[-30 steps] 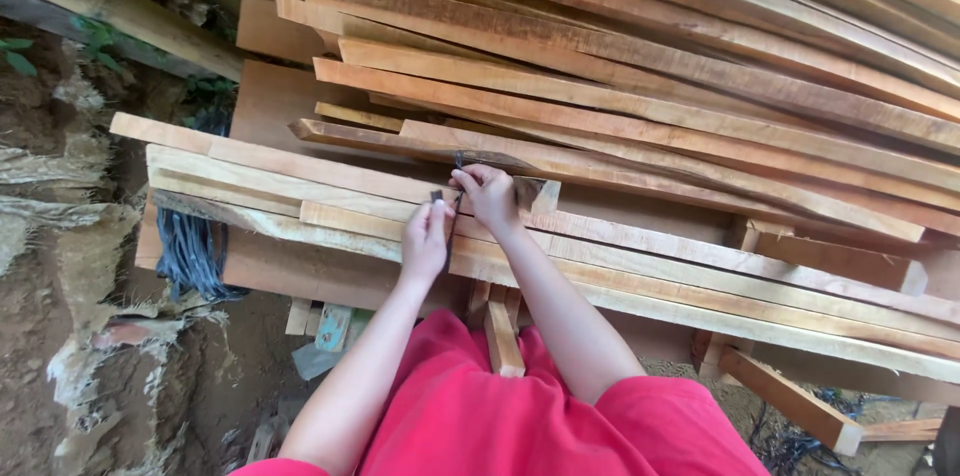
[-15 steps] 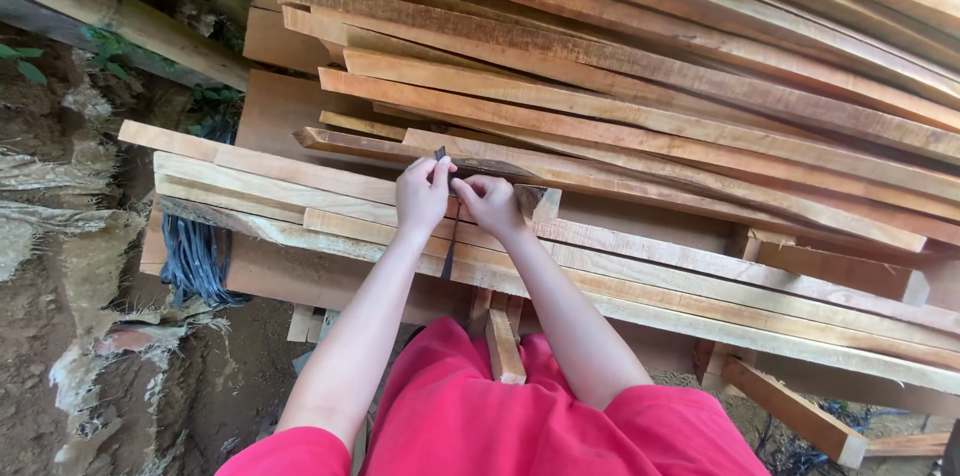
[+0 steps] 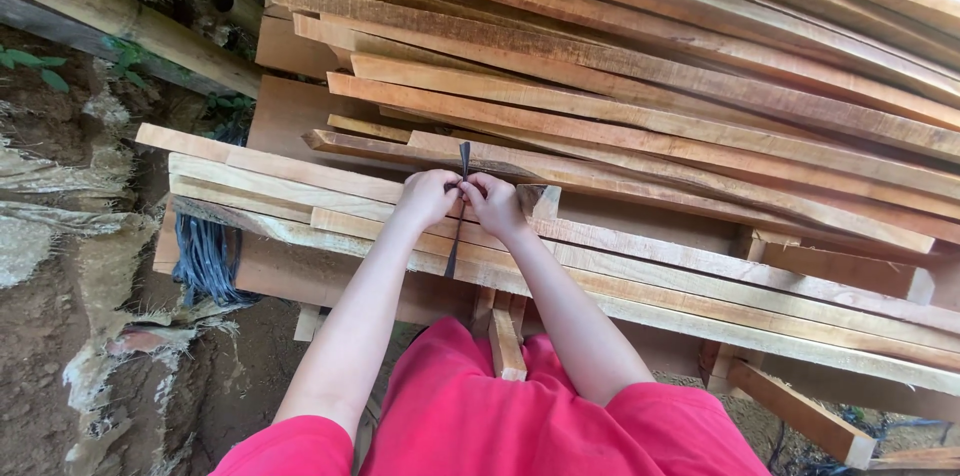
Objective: Bundling several thin wooden planks together using plastic straps.
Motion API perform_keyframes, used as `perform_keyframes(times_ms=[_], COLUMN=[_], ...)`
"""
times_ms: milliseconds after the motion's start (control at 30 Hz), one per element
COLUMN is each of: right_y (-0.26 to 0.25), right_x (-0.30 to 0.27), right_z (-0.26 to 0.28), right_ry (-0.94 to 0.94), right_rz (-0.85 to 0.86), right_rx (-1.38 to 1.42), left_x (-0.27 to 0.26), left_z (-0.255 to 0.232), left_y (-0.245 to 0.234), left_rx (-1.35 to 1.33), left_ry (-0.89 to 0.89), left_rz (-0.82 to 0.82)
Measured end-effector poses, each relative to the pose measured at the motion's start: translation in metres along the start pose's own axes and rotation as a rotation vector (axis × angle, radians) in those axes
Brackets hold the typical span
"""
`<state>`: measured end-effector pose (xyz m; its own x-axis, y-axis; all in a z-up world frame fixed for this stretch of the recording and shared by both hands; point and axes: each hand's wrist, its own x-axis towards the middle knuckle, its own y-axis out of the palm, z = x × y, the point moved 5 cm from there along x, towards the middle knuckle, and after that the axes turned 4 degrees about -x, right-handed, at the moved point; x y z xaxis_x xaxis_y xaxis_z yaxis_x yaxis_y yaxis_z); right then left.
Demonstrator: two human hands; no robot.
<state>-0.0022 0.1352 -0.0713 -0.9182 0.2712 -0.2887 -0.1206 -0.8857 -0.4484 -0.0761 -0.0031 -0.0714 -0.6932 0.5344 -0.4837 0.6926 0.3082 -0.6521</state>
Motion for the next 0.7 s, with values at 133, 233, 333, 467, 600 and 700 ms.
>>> perform_keyframes(times_ms=[133, 233, 333, 467, 600, 700], right_y=[0.003, 0.002, -0.001, 0.006, 0.005, 0.001], right_x=[0.001, -0.001, 0.005, 0.009, 0.012, 0.007], right_z=[-0.006, -0.003, -0.006, -0.018, -0.022, -0.010], right_ry=[0.006, 0.005, 0.020, 0.067, 0.044, 0.039], right_rz=[-0.030, -0.043, -0.037, 0.023, 0.033, 0.015], right_rx=[-0.030, -0.005, -0.055, -0.118, -0.187, -0.126], left_x=[-0.007, -0.019, -0.038, -0.041, -0.032, -0.026], left_z=[0.018, 0.015, 0.000, 0.005, -0.003, -0.006], left_y=[0.019, 0.018, 0.004, 0.007, 0.000, 0.003], left_rx=[-0.046, -0.061, -0.005, -0.061, -0.139, -0.123], left_ry=[0.076, 0.066, 0.025, -0.049, -0.144, -0.251], left_rz=[-0.187, -0.293, -0.294, -0.242, -0.161, -0.123])
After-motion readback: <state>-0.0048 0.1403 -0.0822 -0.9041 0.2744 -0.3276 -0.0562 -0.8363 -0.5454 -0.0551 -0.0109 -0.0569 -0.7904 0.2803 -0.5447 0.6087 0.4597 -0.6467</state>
